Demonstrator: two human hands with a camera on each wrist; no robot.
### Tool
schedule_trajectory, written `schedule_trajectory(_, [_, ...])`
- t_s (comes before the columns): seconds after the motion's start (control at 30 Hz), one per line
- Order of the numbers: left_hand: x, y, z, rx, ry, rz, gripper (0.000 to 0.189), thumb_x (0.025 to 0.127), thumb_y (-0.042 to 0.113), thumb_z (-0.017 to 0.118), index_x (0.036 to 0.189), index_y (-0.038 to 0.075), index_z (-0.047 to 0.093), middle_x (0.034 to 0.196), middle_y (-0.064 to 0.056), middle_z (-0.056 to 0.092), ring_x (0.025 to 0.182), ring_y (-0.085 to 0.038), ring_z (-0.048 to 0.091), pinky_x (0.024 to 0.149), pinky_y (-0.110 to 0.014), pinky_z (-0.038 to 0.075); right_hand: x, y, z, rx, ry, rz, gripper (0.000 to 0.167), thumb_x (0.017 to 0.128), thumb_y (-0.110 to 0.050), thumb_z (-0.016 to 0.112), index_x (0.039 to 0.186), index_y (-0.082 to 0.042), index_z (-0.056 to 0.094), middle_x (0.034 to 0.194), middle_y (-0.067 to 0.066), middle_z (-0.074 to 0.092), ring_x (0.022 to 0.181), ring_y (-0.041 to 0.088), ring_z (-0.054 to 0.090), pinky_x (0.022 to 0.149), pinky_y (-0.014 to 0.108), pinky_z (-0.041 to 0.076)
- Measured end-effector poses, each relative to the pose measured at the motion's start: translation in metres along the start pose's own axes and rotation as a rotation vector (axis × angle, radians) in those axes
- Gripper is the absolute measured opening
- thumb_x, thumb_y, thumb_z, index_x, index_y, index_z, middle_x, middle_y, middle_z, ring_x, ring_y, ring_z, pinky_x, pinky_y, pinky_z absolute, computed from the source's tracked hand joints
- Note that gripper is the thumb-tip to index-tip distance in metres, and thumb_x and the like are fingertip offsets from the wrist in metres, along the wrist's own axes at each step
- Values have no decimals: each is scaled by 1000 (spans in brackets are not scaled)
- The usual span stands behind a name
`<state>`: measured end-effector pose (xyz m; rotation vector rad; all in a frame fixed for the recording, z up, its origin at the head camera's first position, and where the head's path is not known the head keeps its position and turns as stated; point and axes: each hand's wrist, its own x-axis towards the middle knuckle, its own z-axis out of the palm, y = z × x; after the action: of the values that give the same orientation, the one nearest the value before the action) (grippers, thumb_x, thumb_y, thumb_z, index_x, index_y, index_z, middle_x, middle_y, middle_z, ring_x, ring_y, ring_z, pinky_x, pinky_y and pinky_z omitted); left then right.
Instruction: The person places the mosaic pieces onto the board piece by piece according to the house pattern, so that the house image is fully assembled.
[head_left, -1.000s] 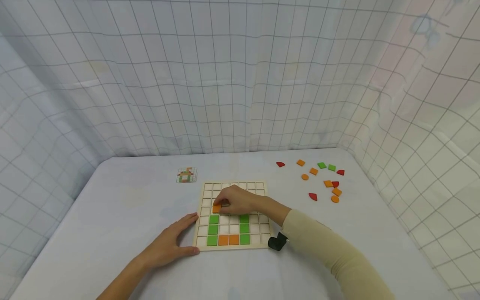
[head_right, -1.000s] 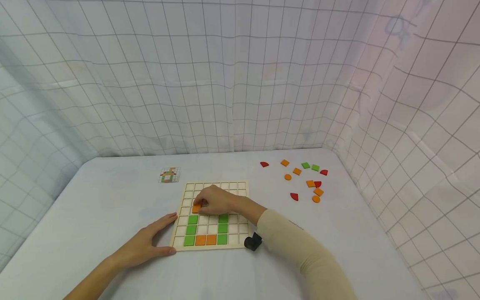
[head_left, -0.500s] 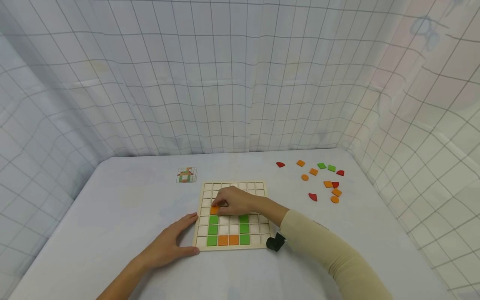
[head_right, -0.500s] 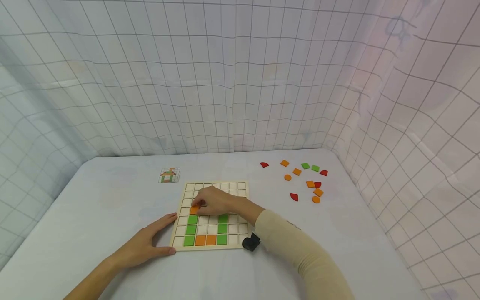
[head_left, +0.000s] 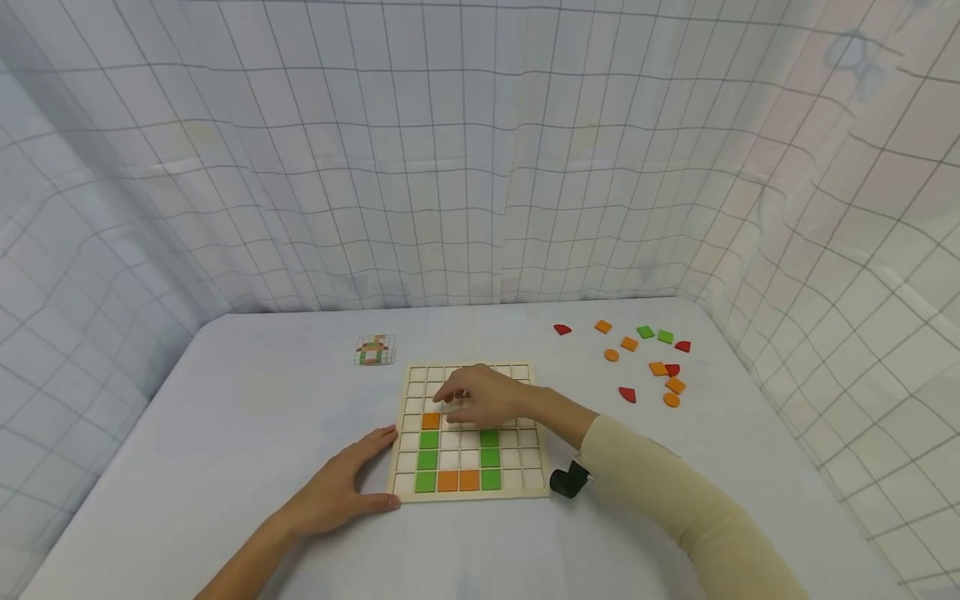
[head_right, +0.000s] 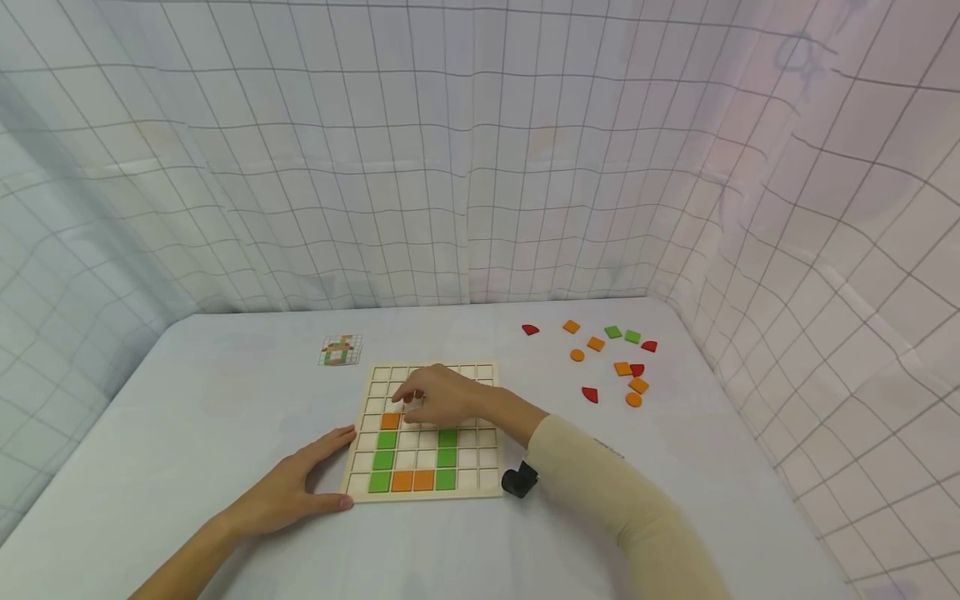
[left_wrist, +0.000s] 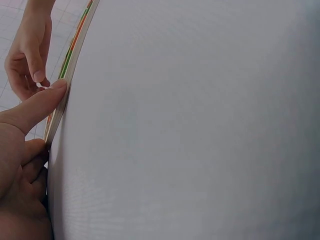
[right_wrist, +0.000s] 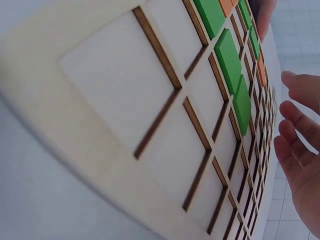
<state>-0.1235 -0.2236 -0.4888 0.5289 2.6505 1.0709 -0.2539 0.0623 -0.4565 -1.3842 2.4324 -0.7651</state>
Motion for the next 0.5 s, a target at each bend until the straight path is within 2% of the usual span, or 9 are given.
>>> schedule_trajectory(0.27, [-2, 0, 0, -1, 10, 12, 98, 82, 53, 84, 159, 10, 42, 165, -14, 34, 151, -43, 27, 117, -67, 24, -25, 10, -23, 17, 37, 30, 31, 96, -15, 74, 125, -2, 73, 115, 8, 71, 102, 19, 63, 89, 27, 53])
schedule_trajectory(0.5, [-2, 1, 1, -15, 9, 10, 98, 81, 53, 85, 159, 11, 42, 165, -12, 34, 151, -43, 26, 117, -66, 23, -61, 27, -45, -8, 90, 107, 32, 96, -17, 74, 125, -3, 73, 115, 6, 71, 101, 18, 64, 89, 32, 55])
